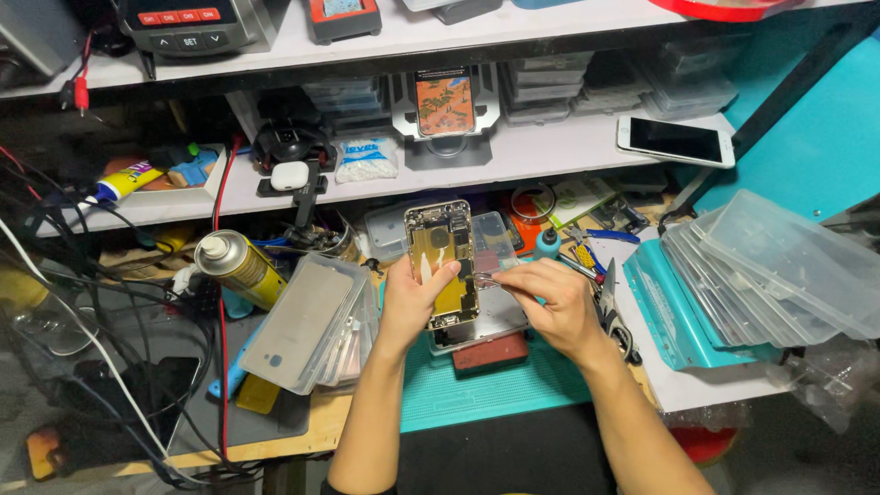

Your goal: The person disassembles a smartphone at a repair bench, using a small screwdriver to remove screws and pry open the back cover, then works on the internal components and reassembles the phone by aligning the rear housing and pressing it back into place.

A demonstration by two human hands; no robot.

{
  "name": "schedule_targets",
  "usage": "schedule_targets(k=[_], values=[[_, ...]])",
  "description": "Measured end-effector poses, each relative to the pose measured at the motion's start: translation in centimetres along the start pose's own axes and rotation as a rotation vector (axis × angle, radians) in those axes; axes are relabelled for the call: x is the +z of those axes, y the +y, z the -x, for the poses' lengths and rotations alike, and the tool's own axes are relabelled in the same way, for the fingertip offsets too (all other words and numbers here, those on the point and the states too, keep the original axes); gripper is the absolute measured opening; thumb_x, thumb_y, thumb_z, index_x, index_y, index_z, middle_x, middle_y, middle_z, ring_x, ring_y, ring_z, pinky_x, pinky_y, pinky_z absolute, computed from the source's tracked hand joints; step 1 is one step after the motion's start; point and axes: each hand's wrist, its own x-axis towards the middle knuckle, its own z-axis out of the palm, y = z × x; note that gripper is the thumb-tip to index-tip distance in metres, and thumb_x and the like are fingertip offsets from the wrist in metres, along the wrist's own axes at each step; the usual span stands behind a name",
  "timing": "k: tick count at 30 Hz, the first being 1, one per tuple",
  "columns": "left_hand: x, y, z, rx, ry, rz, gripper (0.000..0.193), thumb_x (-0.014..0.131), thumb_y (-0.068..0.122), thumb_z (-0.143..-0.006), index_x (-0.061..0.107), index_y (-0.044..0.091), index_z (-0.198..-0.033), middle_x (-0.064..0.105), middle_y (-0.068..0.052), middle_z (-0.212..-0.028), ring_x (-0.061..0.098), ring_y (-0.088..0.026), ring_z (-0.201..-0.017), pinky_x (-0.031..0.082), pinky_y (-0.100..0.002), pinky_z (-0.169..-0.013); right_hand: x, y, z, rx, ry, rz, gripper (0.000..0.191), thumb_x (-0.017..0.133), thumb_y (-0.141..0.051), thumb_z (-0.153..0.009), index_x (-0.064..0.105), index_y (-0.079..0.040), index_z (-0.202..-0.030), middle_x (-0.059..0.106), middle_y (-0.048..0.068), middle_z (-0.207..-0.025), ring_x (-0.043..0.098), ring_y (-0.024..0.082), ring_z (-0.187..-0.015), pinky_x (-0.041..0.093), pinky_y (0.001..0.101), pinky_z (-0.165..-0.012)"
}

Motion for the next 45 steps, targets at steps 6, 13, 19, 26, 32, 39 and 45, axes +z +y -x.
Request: schedule_targets(k=[6, 13, 19, 26, 32, 39, 45], values=[[0.0, -0.1, -0.1, -0.02, -0.034, 0.032, 0.027, 0.078, 0.015, -0.088, 0.07, 0.0, -0.109, 0.075, -0.004, -0.094, 0.068, -0.008, -0.081, 0.056, -0.026, -0.073, -0.1, 0.1, 0.2, -0.009, 0.002, -0.006, 0.024, 0.07, -0.001, -0.082, 0.078, -0.007, -0.104, 0.076, 0.007, -0.099, 0.071, 0.023, -0.086, 0.056, 0.0324, -0.076], [0.0, -0.3, 0.2, -0.095, -0.032, 0.103, 0.028, 0.077, 0.014, -0.087, 0.068, 0.002, -0.111, 0.075, -0.004, -0.096, 0.07, -0.008, -0.083, 0.058, -0.026, -0.073, 0.0, 0.4, 0.4, -0.004, -0.033, 0.008, 0.024, 0.07, -0.001, -0.08, 0.078, -0.006, -0.103, 0.077, 0.007, -0.097, 0.07, 0.023, -0.083, 0.056, 0.0327, -0.074], [-0.1, -1.2, 0.2, -0.075, -0.063, 0.109, 0.027, 0.077, 0.013, -0.089, 0.069, 0.0, -0.111, 0.075, -0.004, -0.096, 0.068, -0.009, -0.082, 0.057, -0.026, -0.073, 0.4, 0.9, 0.8, 0.007, -0.051, -0.004, 0.024, 0.069, 0.0, -0.08, 0.079, -0.006, -0.101, 0.076, 0.007, -0.095, 0.071, 0.024, -0.085, 0.056, 0.0335, -0.076], [-0.2, -2.7, 0.1, -0.102, -0.121, 0.16, 0.024, 0.076, 0.01, -0.088, 0.069, 0.002, -0.11, 0.074, -0.003, -0.098, 0.068, -0.009, -0.085, 0.056, -0.027, -0.075, 0.5, 2.1, 1.1, 0.065, -0.132, -0.1, 0.017, 0.07, -0.003, -0.084, 0.077, -0.005, -0.1, 0.077, 0.008, -0.091, 0.073, 0.024, -0.084, 0.056, 0.0327, -0.075], [-0.3, -3.5, 0.1, -0.065, -0.132, 0.09, 0.021, 0.076, 0.01, -0.09, 0.07, 0.001, -0.108, 0.074, -0.003, -0.098, 0.067, -0.008, -0.086, 0.056, -0.027, -0.076, 1.3, 3.5, 1.5, 0.228, -0.191, -0.226, 0.017, 0.071, -0.007, -0.087, 0.078, -0.004, -0.102, 0.078, 0.008, -0.088, 0.074, 0.019, -0.079, 0.055, 0.0299, -0.07], [0.2, -3.2, 0.5, -0.057, -0.121, 0.077, 0.021, 0.075, 0.008, -0.088, 0.07, 0.002, -0.108, 0.075, -0.002, -0.097, 0.068, -0.008, -0.085, 0.056, -0.026, -0.076, 2.5, 6.0, 2.7, 0.499, -0.248, -0.431, 0.018, 0.072, -0.008, -0.089, 0.08, -0.002, -0.104, 0.077, 0.005, -0.082, 0.066, 0.009, -0.072, 0.052, 0.0255, -0.064], [0.3, -2.5, 0.8, -0.056, -0.102, 0.052, 0.02, 0.075, 0.008, -0.089, 0.071, 0.0, -0.107, 0.075, -0.003, -0.095, 0.068, -0.008, -0.083, 0.057, -0.026, -0.074, 3.2, 7.4, 3.6, 0.619, -0.273, -0.649, 0.019, 0.073, -0.005, -0.09, 0.08, 0.0, -0.106, 0.075, 0.004, -0.084, 0.064, 0.008, -0.073, 0.052, 0.0248, -0.065]])
